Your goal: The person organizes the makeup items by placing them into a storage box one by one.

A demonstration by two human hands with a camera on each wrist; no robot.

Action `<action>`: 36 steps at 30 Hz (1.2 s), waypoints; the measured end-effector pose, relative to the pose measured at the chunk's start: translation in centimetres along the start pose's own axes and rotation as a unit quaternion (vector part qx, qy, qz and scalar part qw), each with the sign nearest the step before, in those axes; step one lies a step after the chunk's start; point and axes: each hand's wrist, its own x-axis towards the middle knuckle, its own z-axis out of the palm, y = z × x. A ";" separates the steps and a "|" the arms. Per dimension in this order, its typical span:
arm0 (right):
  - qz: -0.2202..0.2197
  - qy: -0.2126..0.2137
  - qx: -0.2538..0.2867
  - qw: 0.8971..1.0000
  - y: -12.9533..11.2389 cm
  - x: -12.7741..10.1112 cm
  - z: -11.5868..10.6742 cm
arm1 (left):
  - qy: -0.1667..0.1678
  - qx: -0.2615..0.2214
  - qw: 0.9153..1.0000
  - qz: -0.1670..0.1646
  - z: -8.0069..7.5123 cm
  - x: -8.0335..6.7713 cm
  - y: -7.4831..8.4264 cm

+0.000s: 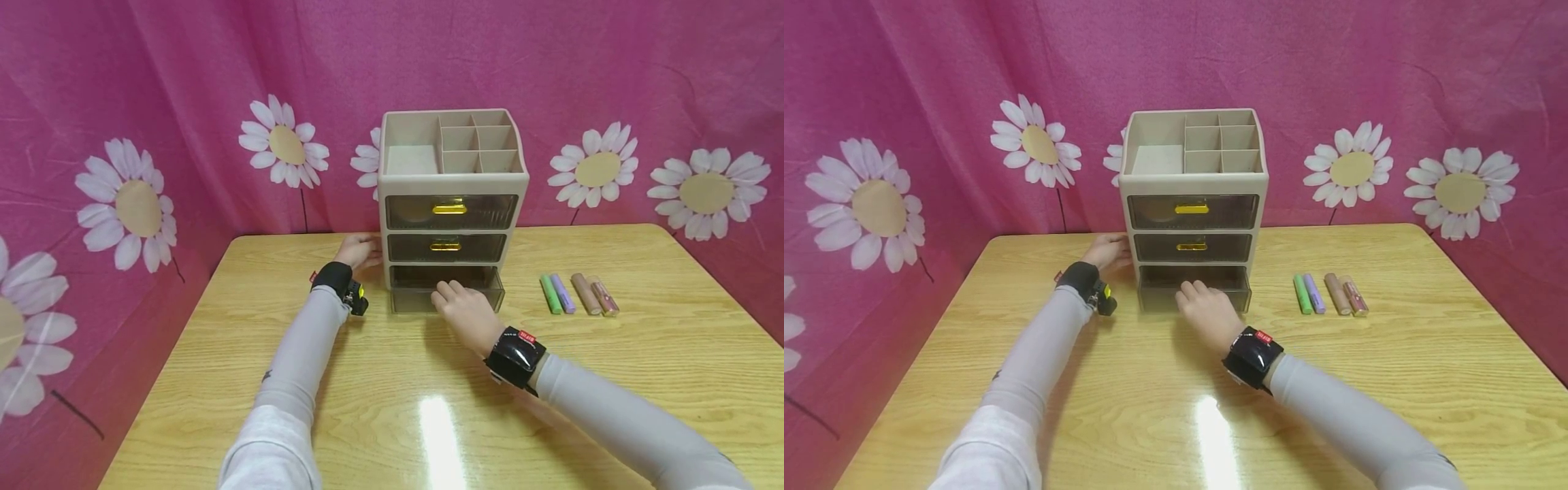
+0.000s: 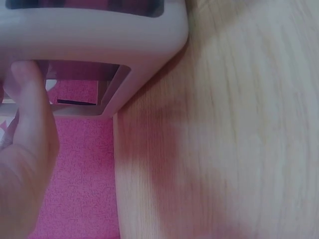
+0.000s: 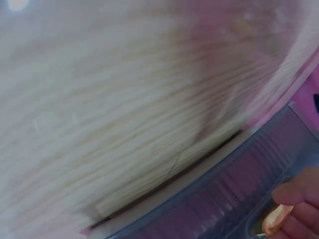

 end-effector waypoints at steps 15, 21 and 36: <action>-0.028 0.002 0.013 1.000 -2.0 -1.9 -2.1 | 0.003 0.004 1.000 0.014 -0.8 2.8 -2.1; -0.034 0.003 0.015 0.999 -2.5 -2.2 -2.6 | -0.002 0.002 1.000 0.013 -1.2 3.9 -2.7; -0.030 -0.026 0.015 0.999 -3.2 -2.6 -2.5 | 0.000 0.000 1.000 0.012 -0.8 2.6 -2.1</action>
